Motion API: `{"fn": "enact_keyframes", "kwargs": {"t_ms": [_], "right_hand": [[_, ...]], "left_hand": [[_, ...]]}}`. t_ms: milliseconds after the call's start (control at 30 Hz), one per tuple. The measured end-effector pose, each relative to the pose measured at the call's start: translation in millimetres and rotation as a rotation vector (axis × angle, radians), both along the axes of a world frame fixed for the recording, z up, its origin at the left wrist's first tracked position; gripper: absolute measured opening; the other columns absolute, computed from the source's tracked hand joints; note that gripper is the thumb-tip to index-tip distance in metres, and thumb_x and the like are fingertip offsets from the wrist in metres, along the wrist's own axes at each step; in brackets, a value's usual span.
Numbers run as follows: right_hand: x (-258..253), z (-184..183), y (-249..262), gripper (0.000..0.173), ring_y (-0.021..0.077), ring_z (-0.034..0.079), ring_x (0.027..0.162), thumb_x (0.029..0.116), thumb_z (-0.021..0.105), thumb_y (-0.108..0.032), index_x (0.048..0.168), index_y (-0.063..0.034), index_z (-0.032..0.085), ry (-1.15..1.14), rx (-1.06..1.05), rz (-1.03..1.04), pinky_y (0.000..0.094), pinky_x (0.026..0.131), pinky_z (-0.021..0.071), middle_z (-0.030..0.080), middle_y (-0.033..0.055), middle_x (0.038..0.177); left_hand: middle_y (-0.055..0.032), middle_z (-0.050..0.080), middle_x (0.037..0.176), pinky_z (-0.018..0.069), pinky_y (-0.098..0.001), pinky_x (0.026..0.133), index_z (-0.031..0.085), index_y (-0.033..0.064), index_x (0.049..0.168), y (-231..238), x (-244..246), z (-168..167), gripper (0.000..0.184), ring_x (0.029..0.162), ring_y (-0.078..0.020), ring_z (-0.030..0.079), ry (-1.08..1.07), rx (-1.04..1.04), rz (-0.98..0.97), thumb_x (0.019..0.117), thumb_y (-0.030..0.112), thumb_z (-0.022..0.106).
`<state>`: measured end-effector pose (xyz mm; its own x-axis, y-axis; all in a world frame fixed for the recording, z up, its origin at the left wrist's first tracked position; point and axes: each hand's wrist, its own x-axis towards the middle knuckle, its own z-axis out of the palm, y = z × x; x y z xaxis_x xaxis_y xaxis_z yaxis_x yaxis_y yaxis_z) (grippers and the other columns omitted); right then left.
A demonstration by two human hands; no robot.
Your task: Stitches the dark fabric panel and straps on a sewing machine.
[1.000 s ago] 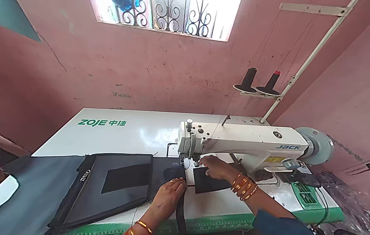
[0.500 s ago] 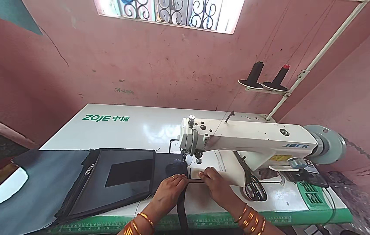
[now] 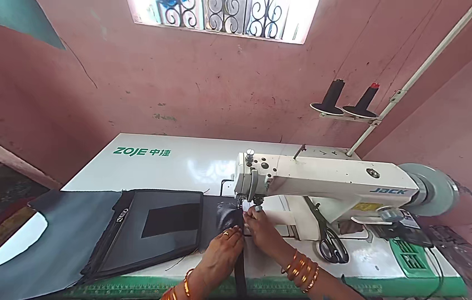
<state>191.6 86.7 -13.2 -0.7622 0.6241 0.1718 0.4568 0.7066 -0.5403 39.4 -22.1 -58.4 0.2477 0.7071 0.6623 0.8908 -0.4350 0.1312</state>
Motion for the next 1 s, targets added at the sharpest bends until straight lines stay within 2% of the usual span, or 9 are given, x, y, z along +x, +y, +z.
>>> {"fn": "enact_keyframes", "kwargs": {"t_ms": [133, 200, 333, 433, 467, 533, 600, 667, 1000], "right_hand": [[-16, 3, 11, 0.034, 0.0431, 0.055, 0.129, 0.1026, 0.049, -0.007, 0.128, 0.0088, 0.066, -0.123, -0.030, -0.070, 0.0439, 0.113, 0.0411, 0.060, 0.0316, 0.132], [-16, 6, 17, 0.035, 0.0436, 0.054, 0.134, 0.1008, 0.052, -0.005, 0.130, 0.0093, 0.065, -0.035, -0.039, -0.066, 0.0464, 0.119, 0.0358, 0.060, 0.0317, 0.136], [8, 6, 16, 0.026, 0.0346, 0.068, 0.115, 0.0887, 0.061, -0.001, 0.108, 0.0076, 0.075, 0.390, 0.142, -0.036, 0.0404, 0.103, 0.0526, 0.071, 0.0249, 0.117], [67, 19, 6, 0.022, 0.0238, 0.070, 0.112, 0.0950, 0.056, -0.006, 0.098, 0.0020, 0.077, 0.490, 0.432, -0.204, 0.0335, 0.099, 0.0562, 0.073, 0.0183, 0.113], [93, 26, 4, 0.023, 0.0275, 0.071, 0.109, 0.0945, 0.056, -0.006, 0.095, 0.0028, 0.076, 0.450, 0.574, -0.347, 0.0368, 0.096, 0.0570, 0.074, 0.0199, 0.110], [141, 37, 4, 0.028, 0.0470, 0.067, 0.110, 0.0952, 0.055, -0.008, 0.100, 0.0118, 0.073, 0.233, 0.735, -0.650, 0.0545, 0.097, 0.0531, 0.069, 0.0319, 0.114], [173, 39, 6, 0.039, 0.0591, 0.055, 0.126, 0.1022, 0.050, -0.012, 0.120, 0.0202, 0.063, -0.021, 0.641, -0.858, 0.0681, 0.110, 0.0380, 0.058, 0.0413, 0.130], [184, 35, 10, 0.041, 0.0595, 0.049, 0.132, 0.1042, 0.046, -0.010, 0.128, 0.0213, 0.057, -0.134, 0.583, -0.925, 0.0708, 0.115, 0.0281, 0.053, 0.0429, 0.137], [202, 17, 5, 0.032, 0.0547, 0.057, 0.127, 0.1043, 0.049, -0.006, 0.119, 0.0161, 0.067, -0.240, 0.300, -0.820, 0.0683, 0.115, 0.0309, 0.062, 0.0368, 0.129]], "left_hand": [[-0.0105, 0.078, 0.102, 0.0627, -0.0391, 0.084, 0.077, 0.0030, 0.088, 15, 0, 3, 0.019, 0.104, -0.0258, 0.076, -0.074, -0.051, 0.093, 0.0857, -0.005, 0.060], [-0.0102, 0.078, 0.104, 0.0623, -0.0410, 0.085, 0.078, 0.0032, 0.089, 25, -3, 5, 0.020, 0.105, -0.0263, 0.075, -0.116, -0.077, 0.117, 0.0855, -0.006, 0.060], [-0.0085, 0.078, 0.106, 0.0628, -0.0433, 0.081, 0.077, 0.0045, 0.089, 38, -8, 7, 0.019, 0.106, -0.0263, 0.075, -0.137, -0.124, 0.140, 0.0857, -0.006, 0.062], [-0.0095, 0.078, 0.105, 0.0630, -0.0432, 0.079, 0.078, 0.0043, 0.090, 42, -11, 7, 0.018, 0.103, -0.0267, 0.075, -0.133, -0.106, 0.123, 0.0859, -0.004, 0.062], [-0.0096, 0.078, 0.104, 0.0631, -0.0423, 0.079, 0.078, 0.0044, 0.089, 43, -11, 6, 0.019, 0.102, -0.0264, 0.076, -0.134, -0.085, 0.117, 0.0858, -0.005, 0.062], [-0.0097, 0.078, 0.102, 0.0631, -0.0408, 0.080, 0.078, 0.0045, 0.088, 44, -12, 5, 0.020, 0.101, -0.0260, 0.076, -0.143, -0.058, 0.114, 0.0859, -0.006, 0.062], [-0.0099, 0.078, 0.103, 0.0630, -0.0409, 0.079, 0.078, 0.0046, 0.089, 43, -11, 4, 0.021, 0.101, -0.0264, 0.076, -0.136, -0.057, 0.117, 0.0852, -0.007, 0.061], [-0.0100, 0.078, 0.103, 0.0630, -0.0413, 0.080, 0.078, 0.0044, 0.090, 44, -12, 5, 0.021, 0.101, -0.0267, 0.076, -0.126, -0.061, 0.116, 0.0857, -0.007, 0.061], [-0.0103, 0.078, 0.100, 0.0632, -0.0427, 0.072, 0.078, 0.0043, 0.087, 37, -9, 4, 0.019, 0.094, -0.0273, 0.077, -0.096, -0.044, 0.110, 0.0838, -0.006, 0.062]]}}
